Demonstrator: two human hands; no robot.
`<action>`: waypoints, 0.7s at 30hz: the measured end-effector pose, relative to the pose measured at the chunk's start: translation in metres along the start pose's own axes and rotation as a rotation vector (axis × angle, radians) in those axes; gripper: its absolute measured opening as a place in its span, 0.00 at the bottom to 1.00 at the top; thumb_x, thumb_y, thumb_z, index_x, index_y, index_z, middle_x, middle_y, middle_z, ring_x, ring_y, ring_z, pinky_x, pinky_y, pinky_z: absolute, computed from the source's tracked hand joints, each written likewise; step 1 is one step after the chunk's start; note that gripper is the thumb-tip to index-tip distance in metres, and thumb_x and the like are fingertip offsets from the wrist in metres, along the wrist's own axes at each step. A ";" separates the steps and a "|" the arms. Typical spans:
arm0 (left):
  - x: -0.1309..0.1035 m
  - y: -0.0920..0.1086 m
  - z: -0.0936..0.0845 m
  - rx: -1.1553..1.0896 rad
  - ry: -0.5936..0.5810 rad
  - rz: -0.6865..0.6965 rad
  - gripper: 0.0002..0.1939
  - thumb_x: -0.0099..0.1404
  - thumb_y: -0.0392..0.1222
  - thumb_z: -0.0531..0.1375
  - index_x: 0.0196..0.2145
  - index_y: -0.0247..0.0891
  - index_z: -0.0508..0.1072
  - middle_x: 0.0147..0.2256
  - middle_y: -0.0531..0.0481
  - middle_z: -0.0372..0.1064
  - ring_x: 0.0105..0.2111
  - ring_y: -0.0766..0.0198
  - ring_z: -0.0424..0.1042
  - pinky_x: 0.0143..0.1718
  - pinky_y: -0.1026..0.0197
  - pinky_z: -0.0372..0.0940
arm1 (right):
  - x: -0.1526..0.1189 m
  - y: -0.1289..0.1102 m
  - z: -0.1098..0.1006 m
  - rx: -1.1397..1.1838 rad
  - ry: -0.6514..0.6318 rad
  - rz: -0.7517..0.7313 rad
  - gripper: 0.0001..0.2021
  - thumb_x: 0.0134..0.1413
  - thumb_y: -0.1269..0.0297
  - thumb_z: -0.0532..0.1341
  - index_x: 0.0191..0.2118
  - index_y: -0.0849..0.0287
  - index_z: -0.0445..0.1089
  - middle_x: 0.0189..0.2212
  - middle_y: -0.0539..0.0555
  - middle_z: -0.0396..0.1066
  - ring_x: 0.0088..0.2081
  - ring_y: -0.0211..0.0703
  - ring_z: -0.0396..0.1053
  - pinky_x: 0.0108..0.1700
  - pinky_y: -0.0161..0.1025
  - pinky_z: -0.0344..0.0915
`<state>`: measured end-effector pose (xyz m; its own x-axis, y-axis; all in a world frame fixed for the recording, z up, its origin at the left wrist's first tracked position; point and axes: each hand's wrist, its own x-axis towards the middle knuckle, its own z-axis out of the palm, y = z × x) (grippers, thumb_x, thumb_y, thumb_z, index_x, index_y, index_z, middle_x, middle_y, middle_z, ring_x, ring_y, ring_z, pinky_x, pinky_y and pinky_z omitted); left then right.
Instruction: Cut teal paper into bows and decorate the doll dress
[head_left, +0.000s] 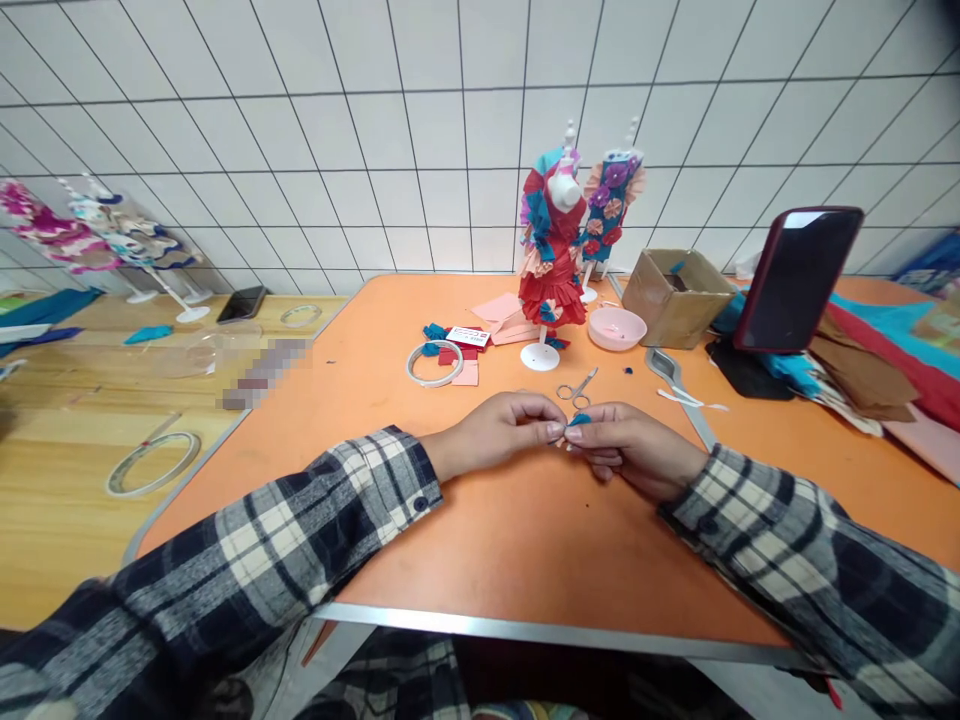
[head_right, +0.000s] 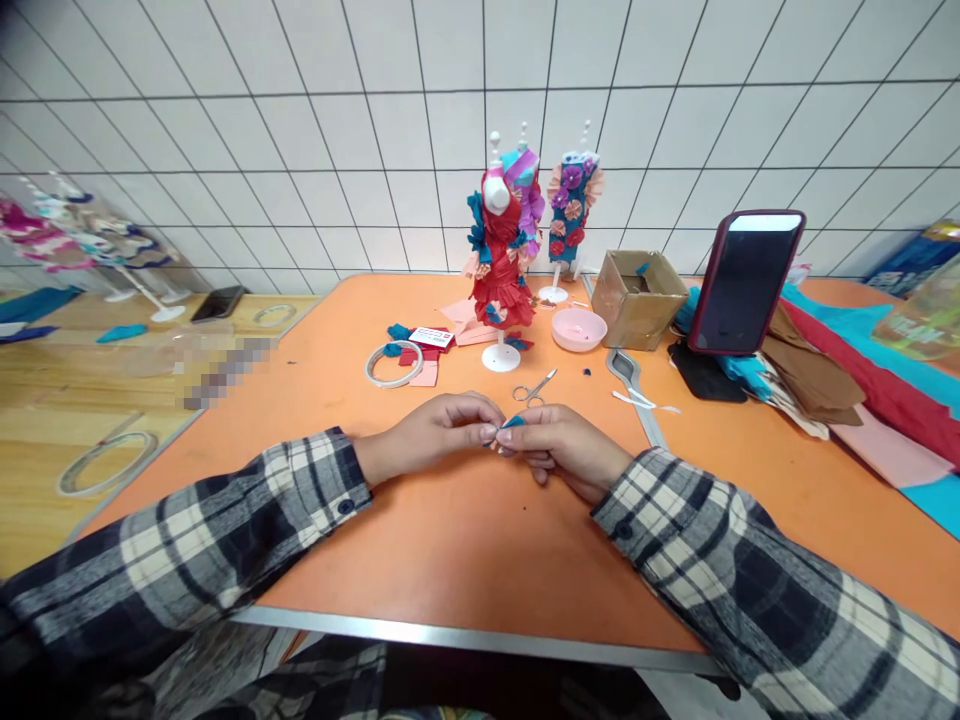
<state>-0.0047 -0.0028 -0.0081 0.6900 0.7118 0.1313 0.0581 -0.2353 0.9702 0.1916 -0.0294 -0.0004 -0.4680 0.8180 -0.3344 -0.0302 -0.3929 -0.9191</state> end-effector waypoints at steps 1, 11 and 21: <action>0.000 -0.001 0.000 -0.052 0.009 -0.026 0.17 0.60 0.54 0.63 0.34 0.34 0.74 0.32 0.50 0.71 0.34 0.64 0.68 0.40 0.62 0.62 | 0.000 0.001 0.001 -0.006 0.012 -0.009 0.15 0.36 0.56 0.72 0.23 0.63 0.71 0.13 0.42 0.54 0.15 0.27 0.46 0.15 0.27 0.53; -0.003 0.001 -0.003 -0.153 0.025 -0.145 0.17 0.54 0.52 0.67 0.29 0.33 0.74 0.27 0.52 0.70 0.30 0.66 0.67 0.36 0.63 0.61 | 0.007 0.011 0.008 -0.187 0.075 -0.095 0.17 0.41 0.53 0.69 0.24 0.63 0.69 0.18 0.44 0.59 0.17 0.28 0.53 0.15 0.27 0.54; -0.006 0.009 -0.003 -0.054 0.232 -0.051 0.13 0.59 0.48 0.63 0.31 0.33 0.73 0.28 0.53 0.68 0.31 0.66 0.66 0.37 0.63 0.60 | 0.009 0.007 0.002 -0.323 0.145 -0.213 0.20 0.47 0.47 0.65 0.33 0.63 0.73 0.25 0.48 0.62 0.22 0.31 0.57 0.15 0.28 0.61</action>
<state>-0.0104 -0.0071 0.0000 0.5025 0.8563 0.1195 0.0454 -0.1641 0.9854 0.1849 -0.0255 -0.0091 -0.3516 0.9265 -0.1343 0.1762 -0.0754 -0.9815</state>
